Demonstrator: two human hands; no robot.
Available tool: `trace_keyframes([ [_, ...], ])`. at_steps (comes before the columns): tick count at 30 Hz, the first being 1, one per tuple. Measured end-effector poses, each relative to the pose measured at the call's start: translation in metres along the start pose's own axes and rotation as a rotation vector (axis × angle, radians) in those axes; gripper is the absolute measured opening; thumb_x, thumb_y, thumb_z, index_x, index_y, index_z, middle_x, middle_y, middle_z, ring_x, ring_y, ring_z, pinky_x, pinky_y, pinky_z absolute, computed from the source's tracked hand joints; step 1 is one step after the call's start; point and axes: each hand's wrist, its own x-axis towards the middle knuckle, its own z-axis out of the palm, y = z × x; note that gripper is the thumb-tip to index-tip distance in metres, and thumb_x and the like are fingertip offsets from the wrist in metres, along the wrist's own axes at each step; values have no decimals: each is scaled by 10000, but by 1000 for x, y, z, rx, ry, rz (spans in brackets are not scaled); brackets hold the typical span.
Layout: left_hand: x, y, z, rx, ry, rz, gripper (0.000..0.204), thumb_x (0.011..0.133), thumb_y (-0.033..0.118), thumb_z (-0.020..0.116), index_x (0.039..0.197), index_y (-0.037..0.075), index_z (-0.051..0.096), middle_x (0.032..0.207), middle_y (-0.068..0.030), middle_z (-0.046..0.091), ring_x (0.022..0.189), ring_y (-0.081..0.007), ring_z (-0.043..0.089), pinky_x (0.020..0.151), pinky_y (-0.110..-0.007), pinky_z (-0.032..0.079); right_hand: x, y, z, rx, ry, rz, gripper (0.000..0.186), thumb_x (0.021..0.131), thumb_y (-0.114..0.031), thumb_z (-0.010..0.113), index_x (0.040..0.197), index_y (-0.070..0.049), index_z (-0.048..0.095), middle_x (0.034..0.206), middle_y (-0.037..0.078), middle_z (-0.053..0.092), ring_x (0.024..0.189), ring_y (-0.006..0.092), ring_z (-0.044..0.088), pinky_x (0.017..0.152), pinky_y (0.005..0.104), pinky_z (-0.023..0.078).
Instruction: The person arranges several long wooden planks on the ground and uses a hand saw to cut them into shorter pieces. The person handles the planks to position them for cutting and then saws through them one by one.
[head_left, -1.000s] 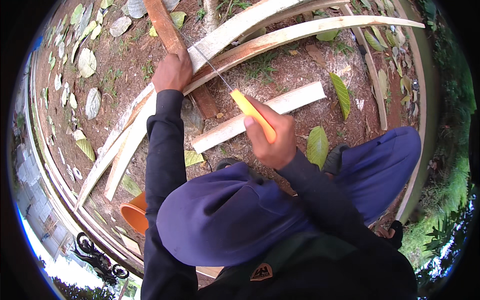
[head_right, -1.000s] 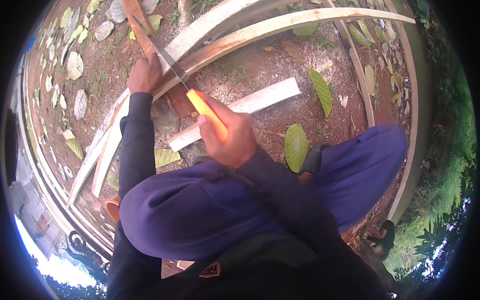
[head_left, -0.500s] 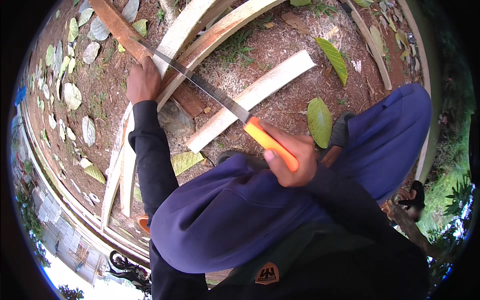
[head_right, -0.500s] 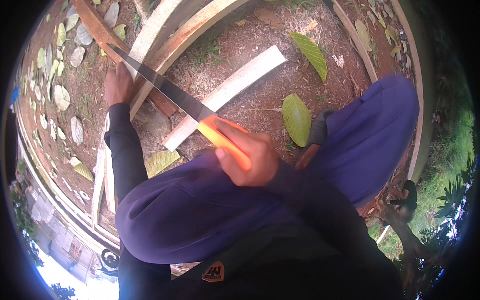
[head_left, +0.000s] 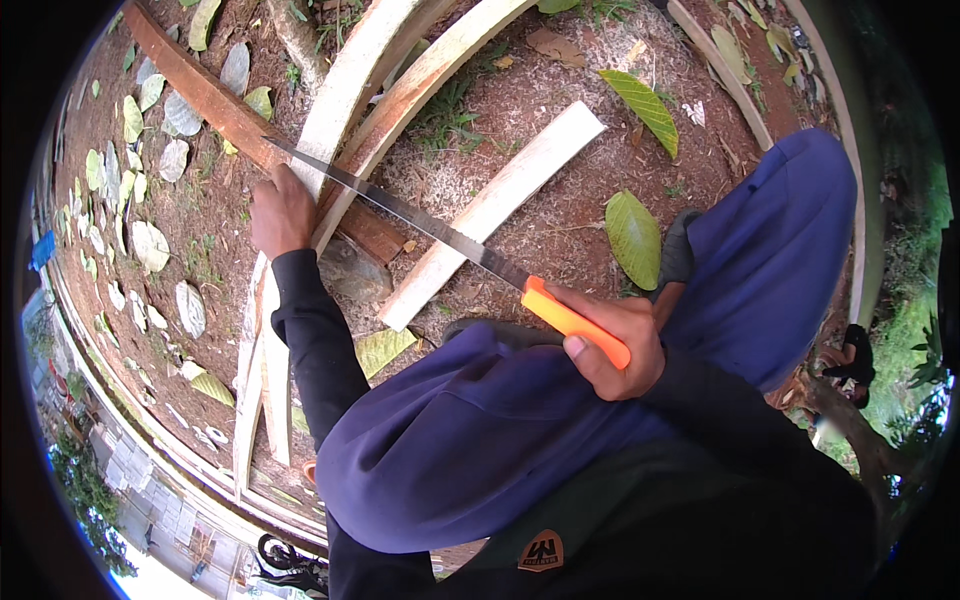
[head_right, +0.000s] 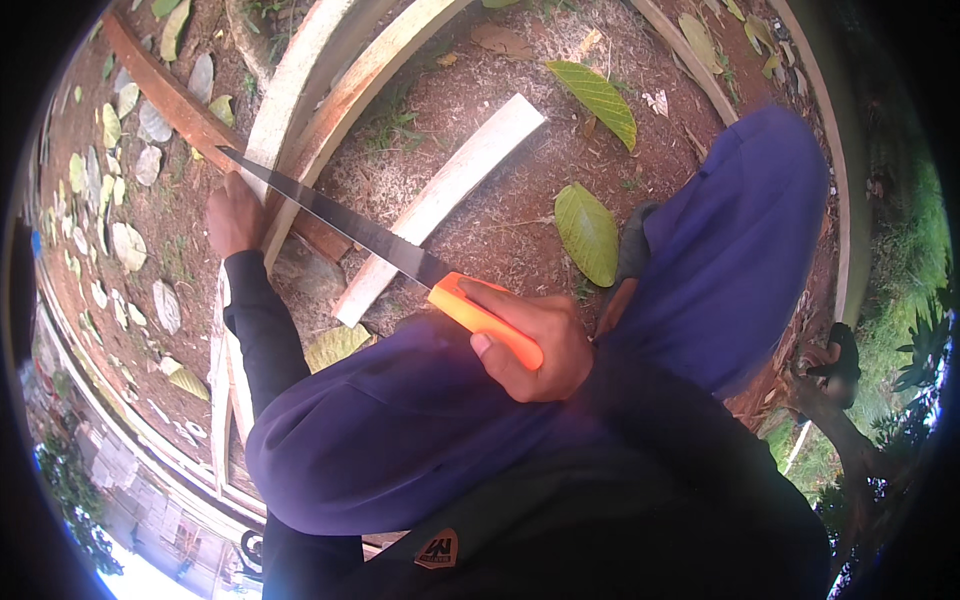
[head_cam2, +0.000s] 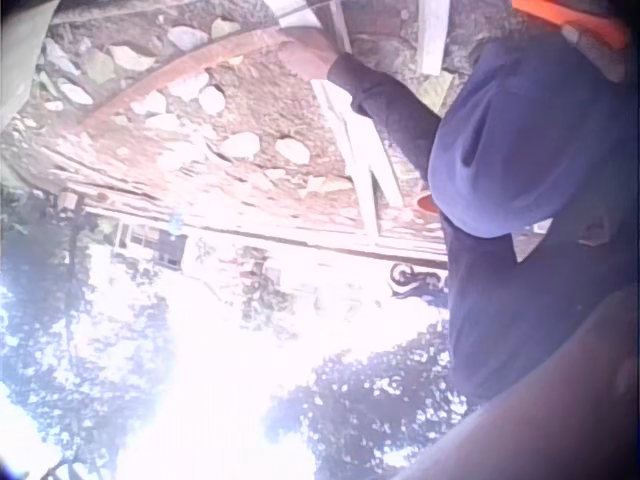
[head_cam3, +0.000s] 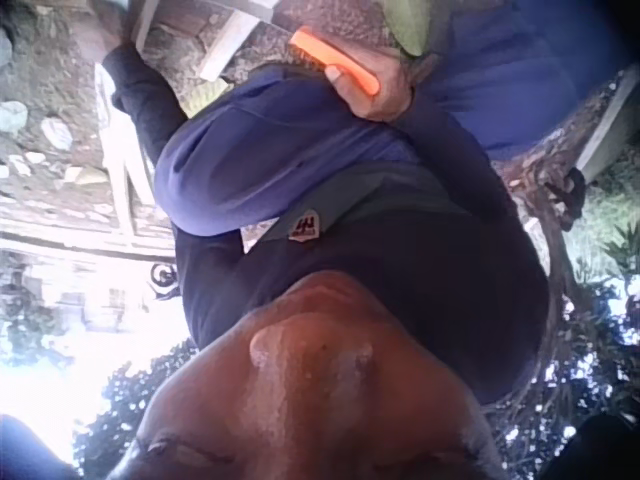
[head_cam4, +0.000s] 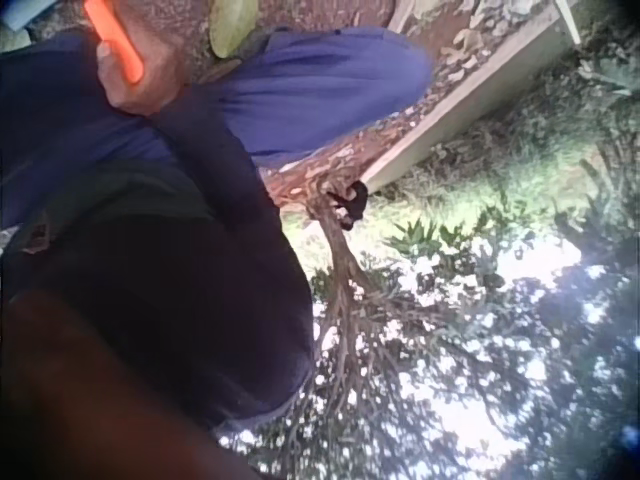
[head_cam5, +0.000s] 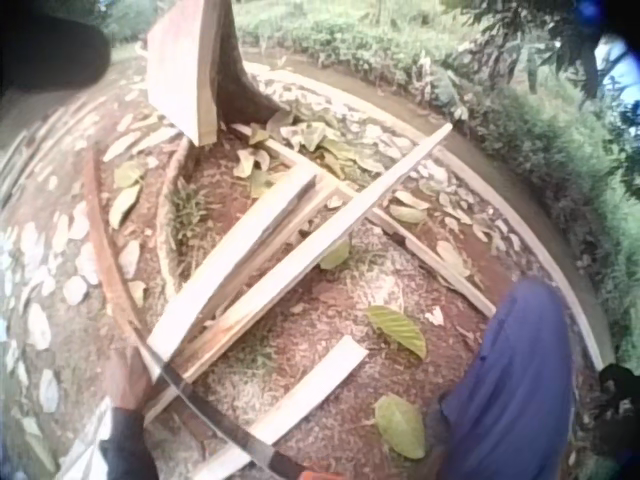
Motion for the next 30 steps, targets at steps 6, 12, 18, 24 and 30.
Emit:
trace_keyframes([
  [6,7,29,-18,-75,-2,125,342,1011,368,455,1103,122,673,1028,-278,712,999,-506,682,853,-601,535,162,20,93,-147,-11,-104,285,930,-201,674,1080,35,729,682,221,649,604,315,693,555,393,510],
  [12,2,11,-5,-127,-4,-57,511,1002,415,440,983,-3,733,1038,-302,713,965,-518,678,885,-578,527,19,7,18,-54,-82,-10,486,915,-128,645,1330,123,613,1070,280,745,929,346,783,822,386,618],
  [18,-10,32,-23,-181,51,-14,475,1008,398,441,913,23,715,995,-288,726,937,-526,689,879,-582,536,100,-5,64,-27,-81,131,395,963,-213,645,1226,78,692,797,189,724,661,184,683,625,351,531],
  [24,-8,32,-30,-257,-50,-194,489,1000,405,453,904,16,734,957,-281,730,931,-521,695,869,-575,546,86,-2,57,-55,-106,97,369,947,-162,629,1260,25,688,957,254,741,811,356,764,706,392,582],
  [30,-14,31,-35,-282,-44,-169,535,991,424,449,923,-13,750,958,-329,720,913,-520,701,865,-568,552,36,-17,21,-55,-121,81,439,942,-80,611,1336,112,627,1162,259,744,992,266,768,848,314,582],
])
